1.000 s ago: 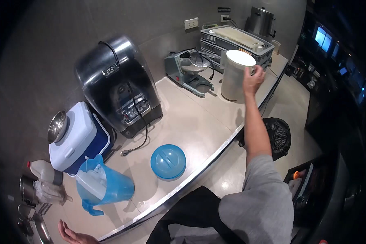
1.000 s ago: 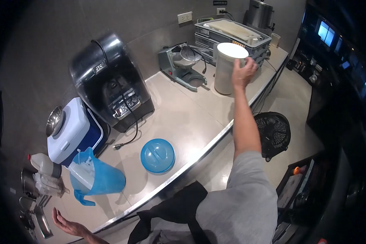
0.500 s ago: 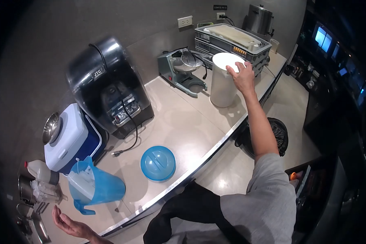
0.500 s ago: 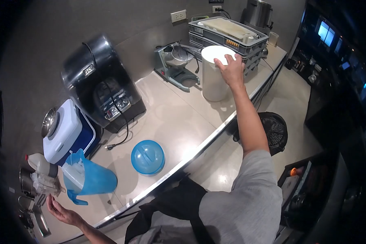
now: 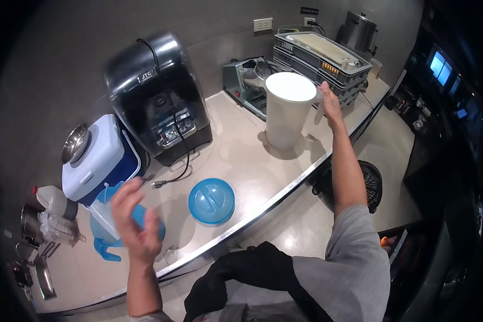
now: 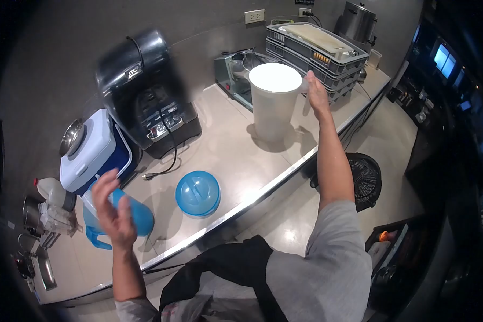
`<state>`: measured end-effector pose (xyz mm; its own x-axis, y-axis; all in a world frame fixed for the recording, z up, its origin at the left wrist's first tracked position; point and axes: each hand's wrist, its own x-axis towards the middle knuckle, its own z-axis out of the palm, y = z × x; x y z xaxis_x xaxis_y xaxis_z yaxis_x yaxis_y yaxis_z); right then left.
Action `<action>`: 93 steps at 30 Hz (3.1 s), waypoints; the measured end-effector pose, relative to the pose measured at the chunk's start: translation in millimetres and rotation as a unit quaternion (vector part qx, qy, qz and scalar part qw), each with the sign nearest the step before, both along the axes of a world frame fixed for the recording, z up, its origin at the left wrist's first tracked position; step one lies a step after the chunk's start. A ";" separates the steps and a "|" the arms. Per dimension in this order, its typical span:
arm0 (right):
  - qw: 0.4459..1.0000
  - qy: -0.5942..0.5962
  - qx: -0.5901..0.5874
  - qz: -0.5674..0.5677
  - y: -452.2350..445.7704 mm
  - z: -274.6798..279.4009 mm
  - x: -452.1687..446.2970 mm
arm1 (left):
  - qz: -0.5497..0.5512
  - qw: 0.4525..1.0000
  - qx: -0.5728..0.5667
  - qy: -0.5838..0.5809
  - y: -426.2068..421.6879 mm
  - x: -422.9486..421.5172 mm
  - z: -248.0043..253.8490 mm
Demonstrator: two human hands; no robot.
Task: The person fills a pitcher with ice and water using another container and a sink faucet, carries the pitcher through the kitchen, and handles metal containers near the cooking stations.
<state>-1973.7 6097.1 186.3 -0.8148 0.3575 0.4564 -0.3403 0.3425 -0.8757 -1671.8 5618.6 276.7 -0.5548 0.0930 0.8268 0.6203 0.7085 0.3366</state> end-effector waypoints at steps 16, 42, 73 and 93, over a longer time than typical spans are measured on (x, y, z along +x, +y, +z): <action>0.979 0.017 0.119 0.163 -141.5 13.1 157.9 | -0.166 0.939 -0.262 -0.148 117.9 -175.1 5.9; 0.975 0.049 0.180 0.118 -200.2 24.8 190.4 | -0.099 0.948 -0.270 -0.138 75.4 -179.1 -9.0; 0.976 0.050 0.114 0.180 -194.8 78.0 216.8 | 0.491 0.794 -0.145 -0.328 -304.5 164.0 -193.1; 0.845 0.120 0.389 0.345 -341.0 154.1 245.0 | 0.103 0.899 0.403 -0.135 -193.1 104.3 -116.1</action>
